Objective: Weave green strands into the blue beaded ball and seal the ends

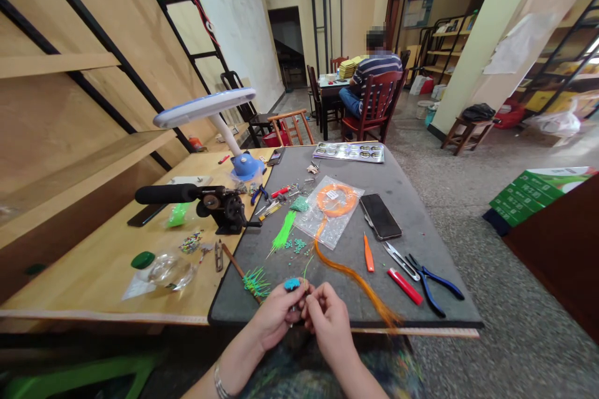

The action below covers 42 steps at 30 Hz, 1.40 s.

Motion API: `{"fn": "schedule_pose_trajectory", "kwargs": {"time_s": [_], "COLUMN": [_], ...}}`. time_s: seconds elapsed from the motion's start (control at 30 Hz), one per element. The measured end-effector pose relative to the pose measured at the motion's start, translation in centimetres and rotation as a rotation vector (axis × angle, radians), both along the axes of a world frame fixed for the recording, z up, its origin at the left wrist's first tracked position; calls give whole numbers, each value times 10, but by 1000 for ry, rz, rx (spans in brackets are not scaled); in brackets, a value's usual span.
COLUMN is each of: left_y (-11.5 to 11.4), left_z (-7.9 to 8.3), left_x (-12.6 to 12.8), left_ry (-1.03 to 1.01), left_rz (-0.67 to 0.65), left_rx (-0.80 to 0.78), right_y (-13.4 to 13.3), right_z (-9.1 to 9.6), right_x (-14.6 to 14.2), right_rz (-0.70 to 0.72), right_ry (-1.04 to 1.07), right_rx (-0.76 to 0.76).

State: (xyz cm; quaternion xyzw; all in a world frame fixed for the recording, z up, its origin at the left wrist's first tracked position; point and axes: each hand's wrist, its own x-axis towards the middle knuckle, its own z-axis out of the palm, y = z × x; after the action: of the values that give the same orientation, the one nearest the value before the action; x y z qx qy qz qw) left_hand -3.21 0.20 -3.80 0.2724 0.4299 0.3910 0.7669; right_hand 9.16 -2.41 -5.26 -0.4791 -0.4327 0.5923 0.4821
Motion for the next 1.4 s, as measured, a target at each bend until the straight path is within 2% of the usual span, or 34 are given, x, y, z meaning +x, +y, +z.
{"fn": "schedule_pose_trajectory", "kwargs": {"time_s": [0.7,1.4], "left_y": [6,7], "left_z": [-4,3], "left_x": [-4,-2], "left_ry": [-41,16], "left_rz": [-79,-106], "left_rx": [33,70], "right_y": [2,4], "right_z": [11,17], "right_x": [0,1], "right_rz": [42,39], "right_ry": [0,20], "right_rx": [-22,-63]}}
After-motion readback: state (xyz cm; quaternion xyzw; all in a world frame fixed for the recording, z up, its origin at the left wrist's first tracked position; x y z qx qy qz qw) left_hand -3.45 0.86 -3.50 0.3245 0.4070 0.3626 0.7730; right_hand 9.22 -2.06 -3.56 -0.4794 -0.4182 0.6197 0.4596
